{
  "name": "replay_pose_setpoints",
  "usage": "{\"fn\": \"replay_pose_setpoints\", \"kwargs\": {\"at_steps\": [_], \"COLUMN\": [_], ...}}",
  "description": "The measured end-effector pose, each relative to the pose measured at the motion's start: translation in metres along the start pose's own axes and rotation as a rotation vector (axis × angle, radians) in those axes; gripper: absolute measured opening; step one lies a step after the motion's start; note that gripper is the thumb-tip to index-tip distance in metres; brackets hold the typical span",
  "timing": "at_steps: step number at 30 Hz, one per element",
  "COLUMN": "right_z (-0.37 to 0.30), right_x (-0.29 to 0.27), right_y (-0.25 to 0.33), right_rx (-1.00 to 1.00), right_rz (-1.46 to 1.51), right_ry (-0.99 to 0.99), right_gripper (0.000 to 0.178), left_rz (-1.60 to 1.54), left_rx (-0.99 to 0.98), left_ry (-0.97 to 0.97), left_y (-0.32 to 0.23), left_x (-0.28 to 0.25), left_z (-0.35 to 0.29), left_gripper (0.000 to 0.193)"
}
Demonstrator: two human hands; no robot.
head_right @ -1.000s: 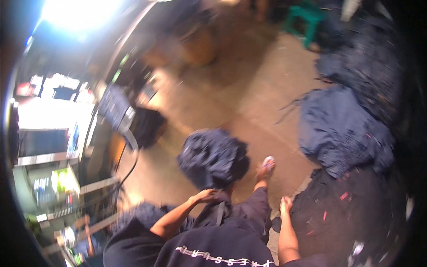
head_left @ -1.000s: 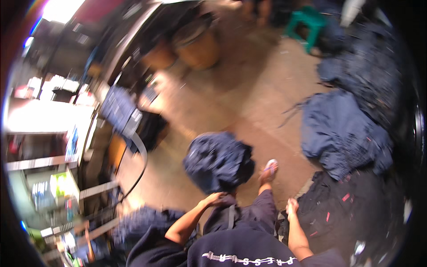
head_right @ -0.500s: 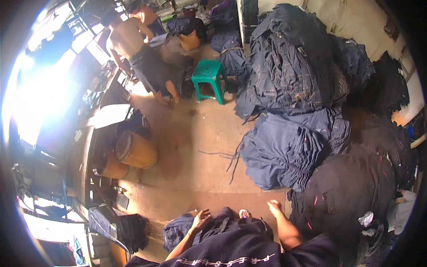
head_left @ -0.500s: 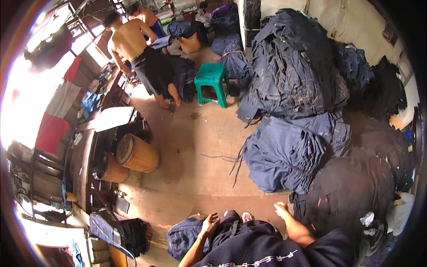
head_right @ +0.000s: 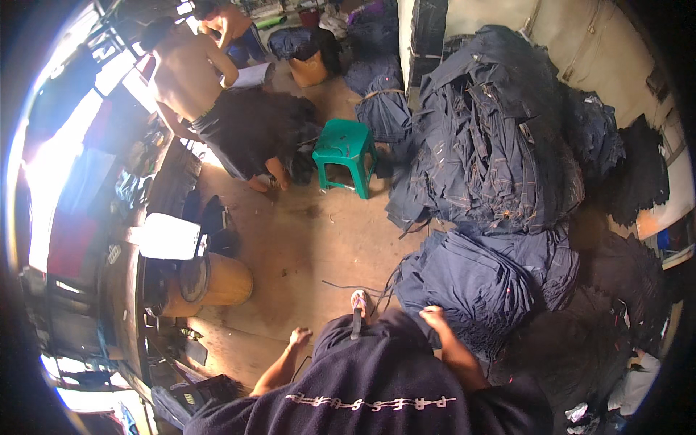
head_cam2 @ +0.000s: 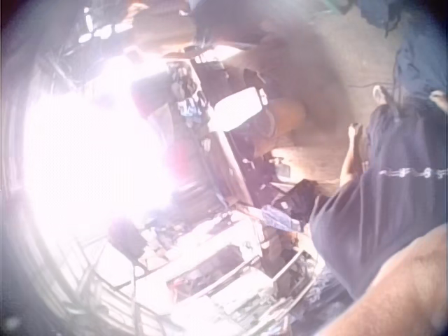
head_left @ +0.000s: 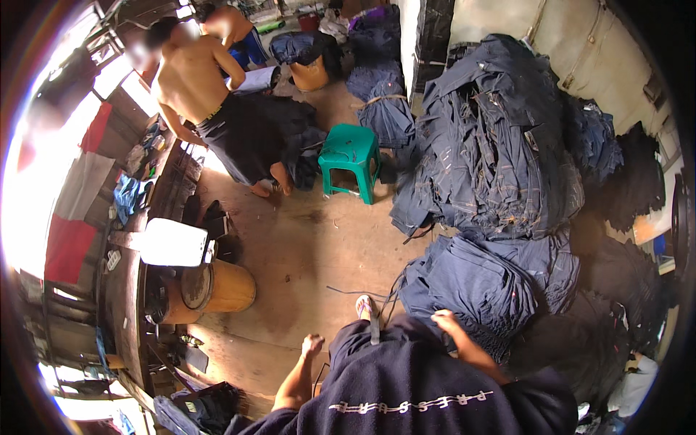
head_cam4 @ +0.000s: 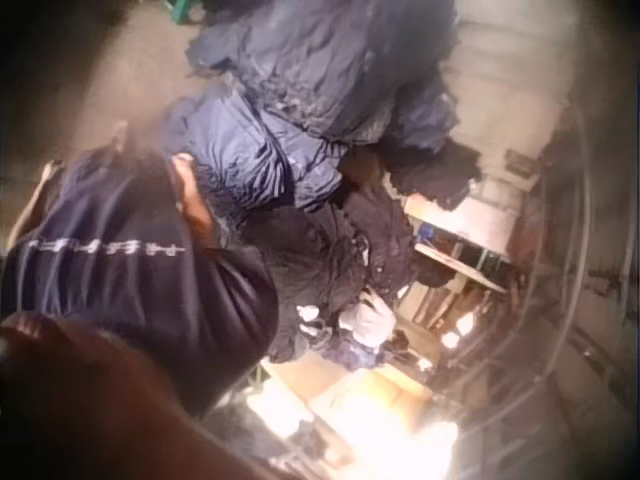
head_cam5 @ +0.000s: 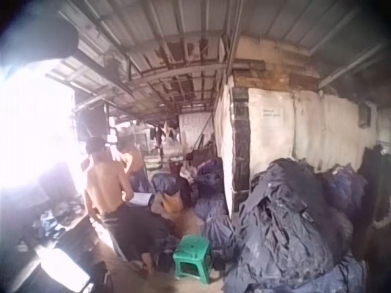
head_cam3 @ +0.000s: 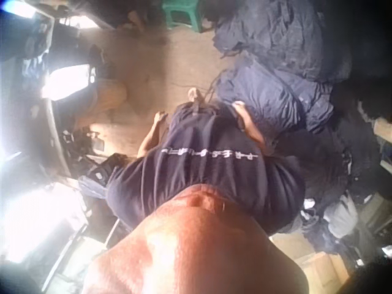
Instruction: The person uses a handheld rotary tool to distress the fabric of dark denim jeans, focusing on the pockets and seams. They then fold the jeans and place them on a pile with other finished garments.
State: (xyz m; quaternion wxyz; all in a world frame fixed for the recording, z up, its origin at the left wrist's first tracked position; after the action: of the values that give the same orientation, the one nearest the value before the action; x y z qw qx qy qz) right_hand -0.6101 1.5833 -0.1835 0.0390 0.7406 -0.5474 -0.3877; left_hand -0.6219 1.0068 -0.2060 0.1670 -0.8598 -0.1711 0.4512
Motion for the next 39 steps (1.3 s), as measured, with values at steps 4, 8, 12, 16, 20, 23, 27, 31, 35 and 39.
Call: {"fn": "replay_pose_setpoints", "kwargs": {"at_steps": [4, 8, 12, 16, 20, 23, 27, 31, 35, 39], "right_z": [0.015, 0.043, 0.106, 0.248, 0.410, 0.483, 0.546, 0.612, 0.697, 0.779], "right_x": [-0.071, -0.072, -0.064, -0.090, -0.181, -0.254, -0.312, -0.339, -0.350, -0.389], "right_y": [-0.058, -0.089, -0.084, 0.015, 0.244, 0.405, 0.605, 0.728, 0.759, 0.755], "right_rx": [0.224, 0.479, 0.686, 0.532, -0.322, -0.361, -0.457, -0.579, -0.374, -0.162], "right_rz": [0.372, 0.460, 0.407, 0.594, -0.359, 0.171, 0.341, 0.266, 0.051, -0.183], "right_ry": [-0.260, -0.131, 0.041, 0.151, -0.103, -0.226, -0.125, -0.026, 0.090, 0.087], "right_gripper": [0.033, 0.040, 0.032, 0.033, 0.027, 0.037, 0.045, 0.043, 0.047, 0.042], "left_rz": [-0.721, -0.723, -0.850, -0.812, -0.746, -0.703, -0.746, -0.804, -0.907, -1.076], "left_rx": [-0.415, -0.238, -0.184, -0.331, -0.447, -0.506, -0.562, -0.589, -0.587, -0.172], "left_ry": [0.015, -0.037, -0.006, 0.072, 0.120, 0.154, 0.252, 0.287, 0.174, -0.104], "left_y": [-0.031, -0.123, -0.205, -0.254, -0.284, -0.307, -0.344, -0.385, -0.435, -0.500], "left_x": [-0.080, -0.177, -0.245, -0.273, -0.289, -0.291, -0.284, -0.304, -0.405, -0.577], "left_z": [0.140, 0.286, 0.381, 0.415, 0.452, 0.488, 0.556, 0.674, 0.827, 0.960], "left_gripper": [0.041, 0.056, 0.060, 0.061, 0.065, 0.064, 0.064, 0.064, 0.063, 0.066]}}
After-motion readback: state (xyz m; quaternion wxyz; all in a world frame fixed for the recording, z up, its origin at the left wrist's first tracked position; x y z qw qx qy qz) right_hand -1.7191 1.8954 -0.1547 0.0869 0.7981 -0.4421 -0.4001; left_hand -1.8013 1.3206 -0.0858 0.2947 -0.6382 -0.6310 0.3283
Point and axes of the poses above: each hand's wrist, its own z-axis towards the middle knuckle, its own x-axis out of the palm, y = z × x, the point moved 7 cm from there along z, towards the middle knuckle
